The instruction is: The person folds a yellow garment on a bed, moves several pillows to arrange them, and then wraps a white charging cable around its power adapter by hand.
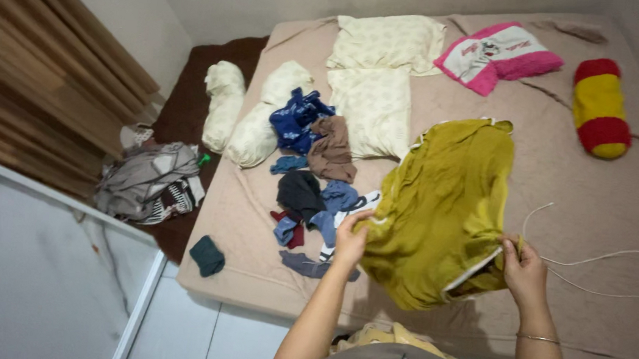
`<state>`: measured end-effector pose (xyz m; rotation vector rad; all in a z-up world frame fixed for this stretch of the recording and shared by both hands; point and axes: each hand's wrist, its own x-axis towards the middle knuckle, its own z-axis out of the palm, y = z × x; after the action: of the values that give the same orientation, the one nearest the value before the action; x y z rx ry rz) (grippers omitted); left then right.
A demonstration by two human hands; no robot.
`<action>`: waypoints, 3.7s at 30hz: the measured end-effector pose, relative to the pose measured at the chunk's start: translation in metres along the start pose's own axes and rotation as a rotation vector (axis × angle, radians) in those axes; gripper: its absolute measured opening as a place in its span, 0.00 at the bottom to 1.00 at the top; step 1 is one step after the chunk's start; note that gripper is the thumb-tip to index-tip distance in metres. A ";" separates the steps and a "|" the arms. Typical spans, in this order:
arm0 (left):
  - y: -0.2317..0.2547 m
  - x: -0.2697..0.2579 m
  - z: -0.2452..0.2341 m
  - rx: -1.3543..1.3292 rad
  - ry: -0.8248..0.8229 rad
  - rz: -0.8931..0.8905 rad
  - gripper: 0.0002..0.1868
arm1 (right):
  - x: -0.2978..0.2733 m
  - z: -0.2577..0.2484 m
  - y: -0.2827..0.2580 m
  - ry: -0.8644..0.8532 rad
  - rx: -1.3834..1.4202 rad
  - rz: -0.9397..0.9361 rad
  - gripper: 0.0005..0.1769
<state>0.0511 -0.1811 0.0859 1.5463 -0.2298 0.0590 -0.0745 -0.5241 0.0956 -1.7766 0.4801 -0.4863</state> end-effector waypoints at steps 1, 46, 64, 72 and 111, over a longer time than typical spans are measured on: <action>0.006 0.002 0.005 0.034 -0.020 0.033 0.20 | -0.002 0.003 -0.013 -0.021 -0.005 -0.001 0.12; 0.095 0.000 0.119 0.230 -0.189 0.258 0.11 | -0.032 0.072 -0.063 -0.118 -0.039 -0.160 0.31; 0.047 0.087 0.082 -0.050 0.190 0.139 0.10 | -0.006 0.000 0.076 0.237 0.790 0.594 0.19; -0.119 -0.063 -0.040 0.166 0.348 -0.363 0.16 | -0.068 -0.042 0.088 0.190 0.239 0.797 0.17; 0.038 0.154 -0.018 -0.233 0.394 0.099 0.09 | 0.132 -0.138 -0.100 0.146 -0.326 0.265 0.25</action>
<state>0.1970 -0.1782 0.1519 1.2608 0.0018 0.3977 -0.0345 -0.6826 0.2361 -1.9567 0.9266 -0.3661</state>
